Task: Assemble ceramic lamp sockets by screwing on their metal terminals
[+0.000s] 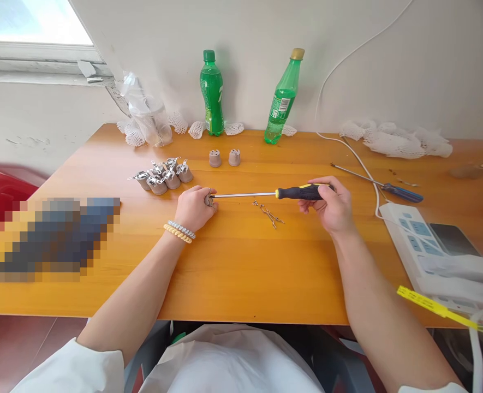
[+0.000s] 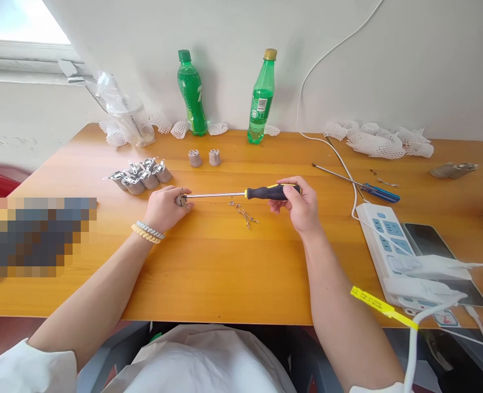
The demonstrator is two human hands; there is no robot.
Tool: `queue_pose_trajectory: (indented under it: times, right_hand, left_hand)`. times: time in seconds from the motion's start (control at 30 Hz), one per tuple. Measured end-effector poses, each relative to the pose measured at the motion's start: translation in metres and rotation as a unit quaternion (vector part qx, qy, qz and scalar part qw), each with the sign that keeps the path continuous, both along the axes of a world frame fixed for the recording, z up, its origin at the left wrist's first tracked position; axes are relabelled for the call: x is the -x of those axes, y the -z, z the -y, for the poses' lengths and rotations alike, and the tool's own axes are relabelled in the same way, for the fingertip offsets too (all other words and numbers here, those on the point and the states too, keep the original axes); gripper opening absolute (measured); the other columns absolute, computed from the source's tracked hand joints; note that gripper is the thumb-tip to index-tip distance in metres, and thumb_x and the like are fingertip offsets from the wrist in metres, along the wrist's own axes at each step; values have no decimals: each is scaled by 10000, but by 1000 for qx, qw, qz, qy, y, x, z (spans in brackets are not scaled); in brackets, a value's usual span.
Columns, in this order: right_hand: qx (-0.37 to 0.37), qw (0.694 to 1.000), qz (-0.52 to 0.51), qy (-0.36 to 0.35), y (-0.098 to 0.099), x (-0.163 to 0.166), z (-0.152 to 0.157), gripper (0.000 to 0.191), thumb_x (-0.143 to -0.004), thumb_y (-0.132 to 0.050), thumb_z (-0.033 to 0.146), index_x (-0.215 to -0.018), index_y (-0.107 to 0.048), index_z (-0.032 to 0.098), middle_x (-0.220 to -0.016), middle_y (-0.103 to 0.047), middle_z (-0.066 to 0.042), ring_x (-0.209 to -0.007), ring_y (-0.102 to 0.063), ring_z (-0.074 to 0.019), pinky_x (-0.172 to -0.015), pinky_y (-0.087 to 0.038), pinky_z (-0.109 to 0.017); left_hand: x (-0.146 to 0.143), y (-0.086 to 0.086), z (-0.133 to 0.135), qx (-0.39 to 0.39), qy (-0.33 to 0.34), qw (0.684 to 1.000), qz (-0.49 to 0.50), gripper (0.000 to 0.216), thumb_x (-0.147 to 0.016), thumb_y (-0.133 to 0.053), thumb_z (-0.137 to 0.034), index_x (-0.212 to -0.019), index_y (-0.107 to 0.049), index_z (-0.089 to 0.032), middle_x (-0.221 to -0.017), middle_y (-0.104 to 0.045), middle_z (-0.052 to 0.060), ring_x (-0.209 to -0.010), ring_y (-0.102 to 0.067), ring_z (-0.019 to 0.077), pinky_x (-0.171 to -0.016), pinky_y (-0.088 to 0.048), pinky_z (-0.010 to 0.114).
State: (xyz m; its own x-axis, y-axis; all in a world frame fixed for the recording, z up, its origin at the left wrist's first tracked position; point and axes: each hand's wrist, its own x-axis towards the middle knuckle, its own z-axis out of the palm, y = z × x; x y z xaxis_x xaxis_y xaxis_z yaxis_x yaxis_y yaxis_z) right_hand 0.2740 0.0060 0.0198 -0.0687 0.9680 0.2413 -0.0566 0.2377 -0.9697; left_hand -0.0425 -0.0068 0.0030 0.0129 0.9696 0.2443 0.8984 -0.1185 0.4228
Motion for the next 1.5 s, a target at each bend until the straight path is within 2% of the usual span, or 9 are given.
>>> queue_pose_trajectory:
  times: [0.13, 0.23, 0.33, 0.53, 0.83, 1.0, 1.1, 1.3, 1.5]
  right_hand:
    - [0, 1000, 0, 7, 0, 0, -1, 195, -805, -613, 426, -886, -608, 249, -601, -652, -24, -475, -613, -202, -395, -422, -336]
    - [3, 1000, 2, 13, 0, 0, -1, 208, -800, -611, 439, -884, -604, 248, -598, -647, -20, -469, -609, -197, -393, -426, -336]
    - [12, 999, 20, 23, -2, 0, 0, 225, -796, -603, 473, -883, -595, 265, -621, -645, -25, -485, -611, -203, -402, -430, -347]
    - [15, 999, 38, 24, -6, 1, 3, 268, -780, -599, 495, -905, -568, 259, -638, -660, -35, -496, -611, -208, -422, -425, -346]
    - [33, 999, 40, -16, -9, -1, 5, 329, -789, -602, 480, -1003, -440, 289, -646, -666, 14, -498, -617, -190, -442, -420, -309]
    - [25, 988, 141, 66, -4, -6, 3, 370, -805, -551, 591, -747, -550, 225, -440, -518, 16, -345, -478, -142, -345, -328, -279]
    - [12, 987, 158, 23, -3, -10, 1, 515, -837, -417, 655, -626, -551, 205, -468, -544, -34, -402, -494, -150, -383, -328, -297]
    - [57, 996, 58, -49, -7, -7, 2, 351, -781, -625, 462, -1040, -477, 278, -666, -669, 13, -537, -606, -177, -465, -386, -287]
    - [57, 985, 161, 34, -2, -11, -1, 462, -841, -424, 648, -713, -549, 223, -386, -494, 5, -327, -447, -146, -370, -308, -300]
  left_hand:
    - [2, 2, -1, -29, 35, 998, -40, 317, -700, -557, -224, -971, -719, -201, -866, -705, 42, -825, -641, 221, -818, -486, 344]
    - [2, 2, 0, -89, 47, 993, -64, 269, -668, -571, -213, -875, -739, -181, -1036, -691, 73, -1004, -606, 258, -950, -444, 373]
    - [2, 3, 1, -83, 42, 995, -48, 326, -679, -556, -219, -949, -735, -180, -1193, -642, 71, -1048, -601, 247, -907, -479, 337]
    - [2, 5, -1, 5, 31, 999, -29, 467, -686, -522, -205, -1123, -686, -211, -998, -728, 40, -899, -671, 229, -821, -502, 311]
    - [1, 2, 0, 24, -3, 999, -40, 423, -687, -535, -224, -1069, -717, -233, -927, -742, 44, -833, -683, 247, -774, -501, 332]
    - [3, 4, -1, 1, 5, 998, -58, 422, -684, -526, -196, -1060, -716, -229, -960, -738, 35, -893, -679, 239, -781, -497, 318]
    - [5, 4, -1, -2, 10, 998, -63, 432, -683, -526, -191, -1073, -710, -224, -968, -736, 40, -910, -675, 239, -777, -497, 316]
    - [6, 5, -1, -9, 13, 998, -61, 432, -689, -520, -193, -1077, -706, -224, -967, -735, 43, -914, -673, 240, -775, -495, 315]
    - [7, 6, -1, -14, 29, 997, -75, 436, -688, -505, -181, -1072, -708, -220, -936, -738, 41, -902, -673, 231, -746, -495, 306]
